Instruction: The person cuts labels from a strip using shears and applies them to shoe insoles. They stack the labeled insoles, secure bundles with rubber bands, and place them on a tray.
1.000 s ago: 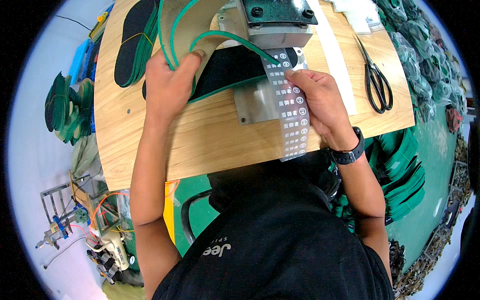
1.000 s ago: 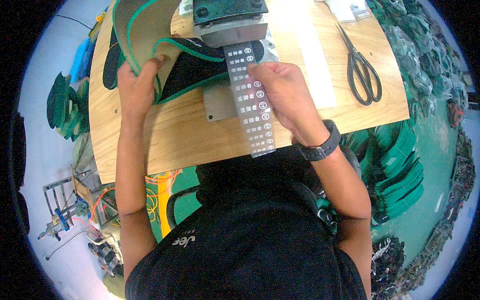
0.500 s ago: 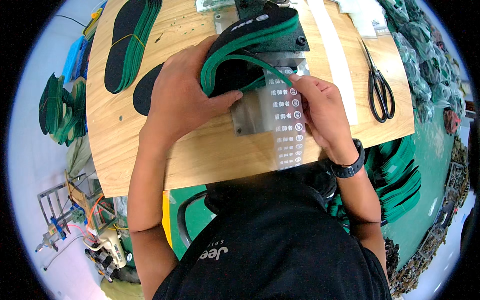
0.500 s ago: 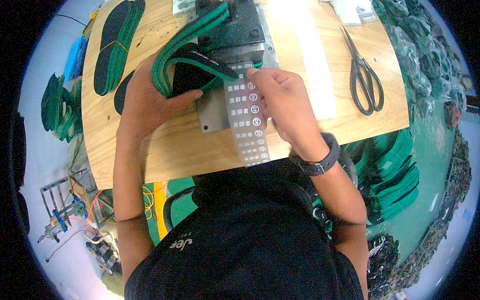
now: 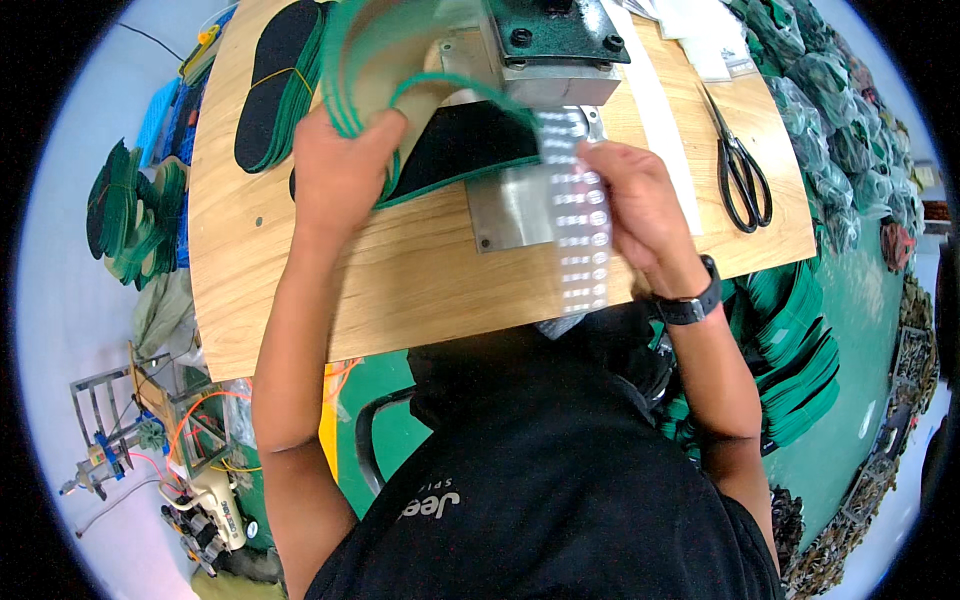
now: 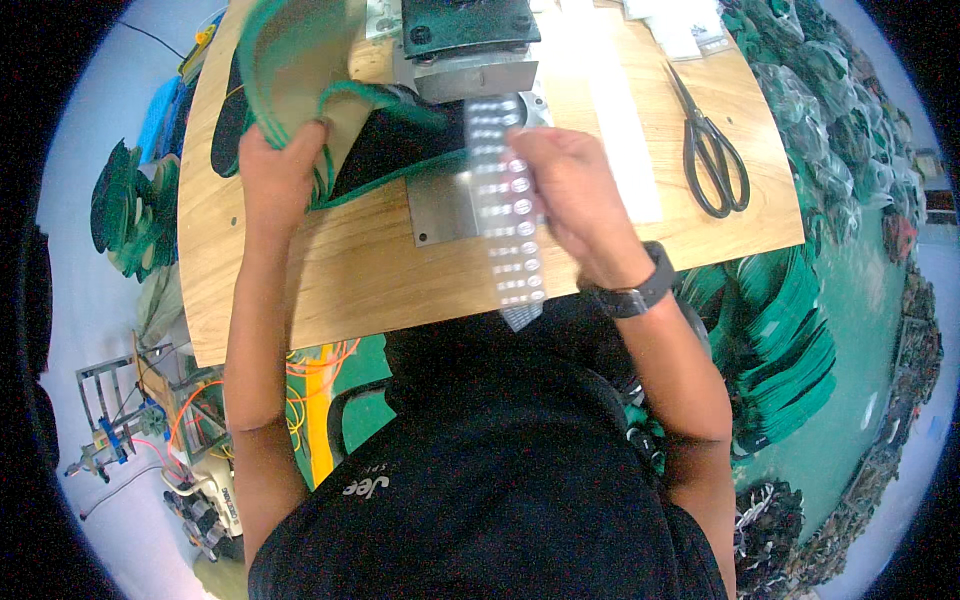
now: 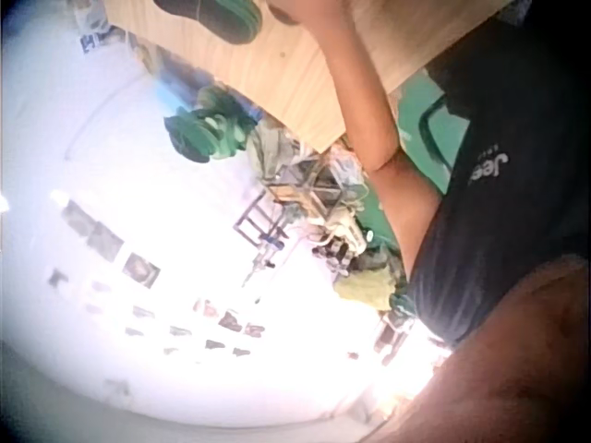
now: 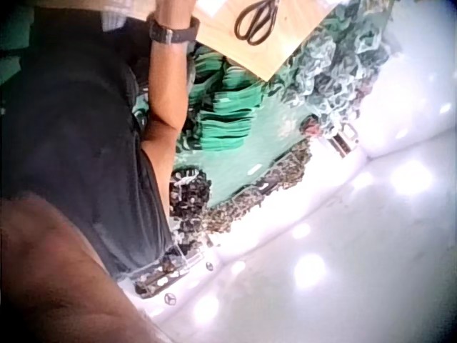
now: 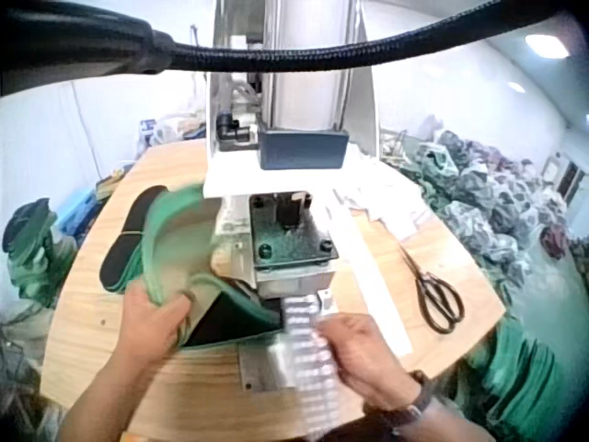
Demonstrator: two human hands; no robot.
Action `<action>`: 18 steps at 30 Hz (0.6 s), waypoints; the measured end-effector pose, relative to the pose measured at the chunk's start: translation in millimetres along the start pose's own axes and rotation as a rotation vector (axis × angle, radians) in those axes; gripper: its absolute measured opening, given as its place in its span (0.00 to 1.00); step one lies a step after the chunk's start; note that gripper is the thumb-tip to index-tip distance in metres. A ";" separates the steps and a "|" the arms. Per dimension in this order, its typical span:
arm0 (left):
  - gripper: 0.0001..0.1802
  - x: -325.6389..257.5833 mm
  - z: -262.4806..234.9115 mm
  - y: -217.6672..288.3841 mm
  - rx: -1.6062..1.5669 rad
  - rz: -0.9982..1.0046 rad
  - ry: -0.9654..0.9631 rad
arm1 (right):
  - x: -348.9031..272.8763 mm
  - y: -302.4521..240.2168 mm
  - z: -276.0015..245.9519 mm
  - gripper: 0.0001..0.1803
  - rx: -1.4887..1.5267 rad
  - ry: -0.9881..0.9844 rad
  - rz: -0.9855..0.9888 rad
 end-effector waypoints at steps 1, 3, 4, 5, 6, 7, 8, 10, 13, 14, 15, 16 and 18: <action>0.09 2.0 -2.6 -7.7 -0.083 0.027 0.038 | 1.3 2.7 6.3 0.11 -0.030 -0.027 0.020; 0.08 2.1 -4.9 -10.3 -0.166 0.055 0.085 | 1.3 4.0 10.8 0.12 -0.088 -0.048 0.031; 0.08 2.4 -5.6 -11.7 -0.136 0.057 0.069 | 0.7 3.3 11.5 0.12 -0.115 -0.042 0.023; 0.08 3.6 -6.9 -14.0 -0.106 0.059 0.053 | 0.8 2.6 12.1 0.12 -0.143 -0.036 0.014; 0.08 3.8 -6.9 -15.8 -0.075 0.059 0.034 | 0.8 3.4 11.2 0.12 -0.145 -0.032 0.013; 0.08 3.6 -6.9 -16.2 -0.082 0.063 0.035 | 1.5 4.2 9.4 0.12 -0.147 -0.029 0.013; 0.08 3.7 -6.8 -16.4 -0.088 0.069 0.035 | 2.2 4.5 8.5 0.12 -0.148 -0.025 0.012; 0.08 3.3 -6.1 -16.0 -0.068 0.071 0.041 | 2.0 4.2 8.9 0.13 -0.134 -0.009 0.021; 0.08 0.7 -3.7 -8.5 -0.033 0.058 0.068 | 3.1 3.3 7.7 0.13 -0.115 0.000 0.030; 0.08 -1.1 -2.1 -6.4 -0.051 0.048 0.083 | 3.6 3.0 7.1 0.13 -0.108 0.000 0.032; 0.08 -2.2 -0.6 -5.6 -0.070 0.036 0.097 | 3.9 3.2 5.8 0.13 -0.113 0.006 0.040; 0.08 -2.4 -0.6 -6.2 -0.050 0.020 0.078 | 3.7 3.4 4.7 0.13 -0.117 0.012 0.047; 0.09 -3.2 -2.0 -8.9 -0.010 -0.012 0.039 | 2.8 2.8 3.7 0.14 -0.137 0.002 0.057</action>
Point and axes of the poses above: each hand's wrist, its own x-axis towards the middle knuckle, its own z-axis out of the palm, y = z × x, the point moved 3 cm from there along x, towards the middle knuckle, and after that the axes turned 3 degrees about -y, right-handed, at the moved point
